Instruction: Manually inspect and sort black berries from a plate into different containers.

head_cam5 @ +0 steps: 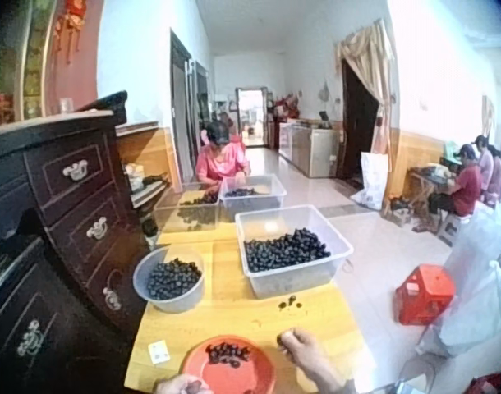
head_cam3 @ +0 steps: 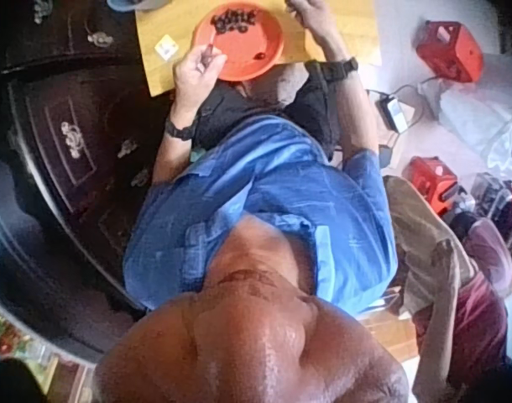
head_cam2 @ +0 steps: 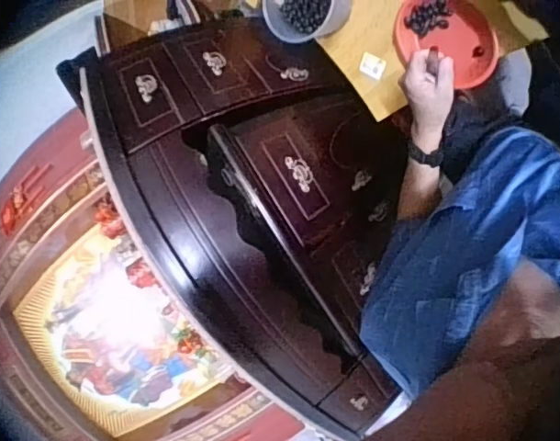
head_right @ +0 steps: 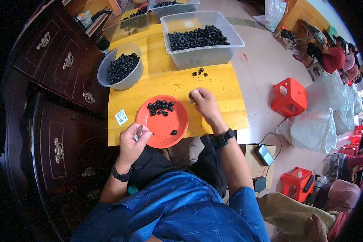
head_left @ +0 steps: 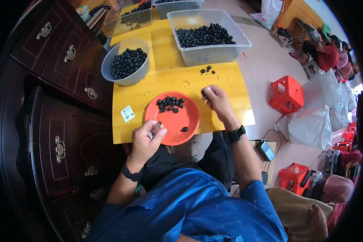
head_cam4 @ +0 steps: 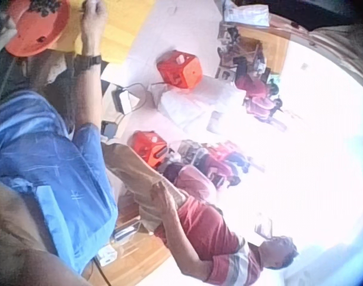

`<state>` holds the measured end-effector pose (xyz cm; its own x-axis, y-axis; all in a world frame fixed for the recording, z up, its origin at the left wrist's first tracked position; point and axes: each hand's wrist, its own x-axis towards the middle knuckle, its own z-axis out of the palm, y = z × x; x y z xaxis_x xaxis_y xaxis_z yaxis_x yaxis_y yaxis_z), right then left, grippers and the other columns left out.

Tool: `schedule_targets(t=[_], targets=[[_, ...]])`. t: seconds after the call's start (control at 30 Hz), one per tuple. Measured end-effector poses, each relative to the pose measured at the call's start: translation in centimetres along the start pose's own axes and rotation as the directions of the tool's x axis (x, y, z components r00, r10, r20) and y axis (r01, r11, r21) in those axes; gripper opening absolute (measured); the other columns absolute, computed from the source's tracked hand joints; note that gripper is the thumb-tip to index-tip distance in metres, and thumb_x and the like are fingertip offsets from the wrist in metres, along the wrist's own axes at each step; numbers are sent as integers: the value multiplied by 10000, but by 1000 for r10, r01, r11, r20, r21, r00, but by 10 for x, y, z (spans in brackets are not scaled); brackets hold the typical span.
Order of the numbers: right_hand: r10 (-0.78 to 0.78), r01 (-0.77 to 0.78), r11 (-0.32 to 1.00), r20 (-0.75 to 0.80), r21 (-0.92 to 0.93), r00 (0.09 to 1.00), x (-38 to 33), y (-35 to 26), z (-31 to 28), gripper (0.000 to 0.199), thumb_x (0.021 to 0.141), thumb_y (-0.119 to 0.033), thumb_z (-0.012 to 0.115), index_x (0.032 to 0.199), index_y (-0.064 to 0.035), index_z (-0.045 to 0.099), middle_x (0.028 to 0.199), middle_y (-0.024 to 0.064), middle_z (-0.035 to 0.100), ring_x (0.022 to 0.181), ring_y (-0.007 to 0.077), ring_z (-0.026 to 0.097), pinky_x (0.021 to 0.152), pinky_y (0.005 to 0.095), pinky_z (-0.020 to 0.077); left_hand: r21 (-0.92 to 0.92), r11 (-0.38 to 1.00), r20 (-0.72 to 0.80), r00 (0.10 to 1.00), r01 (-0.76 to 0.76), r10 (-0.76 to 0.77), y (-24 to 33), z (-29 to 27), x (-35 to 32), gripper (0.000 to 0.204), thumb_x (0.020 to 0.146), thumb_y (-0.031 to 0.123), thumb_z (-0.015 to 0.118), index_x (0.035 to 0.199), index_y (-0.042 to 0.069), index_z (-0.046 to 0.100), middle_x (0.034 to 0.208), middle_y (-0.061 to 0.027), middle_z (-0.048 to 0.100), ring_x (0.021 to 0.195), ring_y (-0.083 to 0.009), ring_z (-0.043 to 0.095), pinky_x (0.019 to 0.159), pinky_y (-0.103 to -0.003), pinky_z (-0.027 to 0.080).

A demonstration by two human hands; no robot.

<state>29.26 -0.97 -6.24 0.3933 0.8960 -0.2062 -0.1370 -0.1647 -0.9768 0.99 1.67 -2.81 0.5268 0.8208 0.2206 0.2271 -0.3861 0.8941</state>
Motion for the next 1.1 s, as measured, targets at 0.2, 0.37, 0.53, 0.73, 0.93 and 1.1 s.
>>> schedule_targets(t=[0.2,0.37,0.53,0.73,0.93,1.1], targets=[[-284,125,737,-136,-664,949,64,13,-25,302,904,-310,594,899,-19,676,785,178,684,774,337,667,726,415,511,14,999,-12,999,39,-39,-2,-2,-9,113,833,41,686,813,-2,584,587,-32,509,544,-88,468,523,-265,400],[-363,67,752,-327,-656,872,93,30,-41,286,920,-296,586,926,-23,673,791,163,688,745,313,665,706,405,515,14,999,3,999,46,-46,-2,-9,-11,114,833,48,688,820,-8,590,590,-48,524,539,-98,473,523,-274,403],[-27,27,1000,-319,-5,947,63,31,-45,239,977,-250,551,1009,-26,630,805,38,634,616,139,540,580,272,475,-6,998,-27,998,57,-57,-14,-12,-20,114,831,55,696,830,-6,600,598,-54,550,539,-99,490,522,-274,410],[-1,-404,-9,404,915,915,-27,38,-20,270,1012,-227,489,1137,-5,578,1113,147,619,922,233,610,770,325,523,3,992,105,987,124,-124,-5,1,-17,113,833,42,706,891,-15,627,738,-21,648,688,-72,606,642,-246,489],[155,-478,123,459,870,875,-105,19,58,325,985,-202,539,1205,34,580,1245,192,584,1173,330,567,997,448,484,-11,999,103,994,-47,48,12,22,-17,222,825,88,721,1026,42,638,693,-93,627,595,-164,633,562,-298,490],[167,-556,210,531,804,831,-115,35,84,339,1005,-190,491,1270,9,563,1277,154,593,1179,264,564,1007,402,468,230,962,137,984,-144,115,13,24,-22,332,774,24,720,1097,54,647,808,-128,678,701,-281,686,622,-353,536]])
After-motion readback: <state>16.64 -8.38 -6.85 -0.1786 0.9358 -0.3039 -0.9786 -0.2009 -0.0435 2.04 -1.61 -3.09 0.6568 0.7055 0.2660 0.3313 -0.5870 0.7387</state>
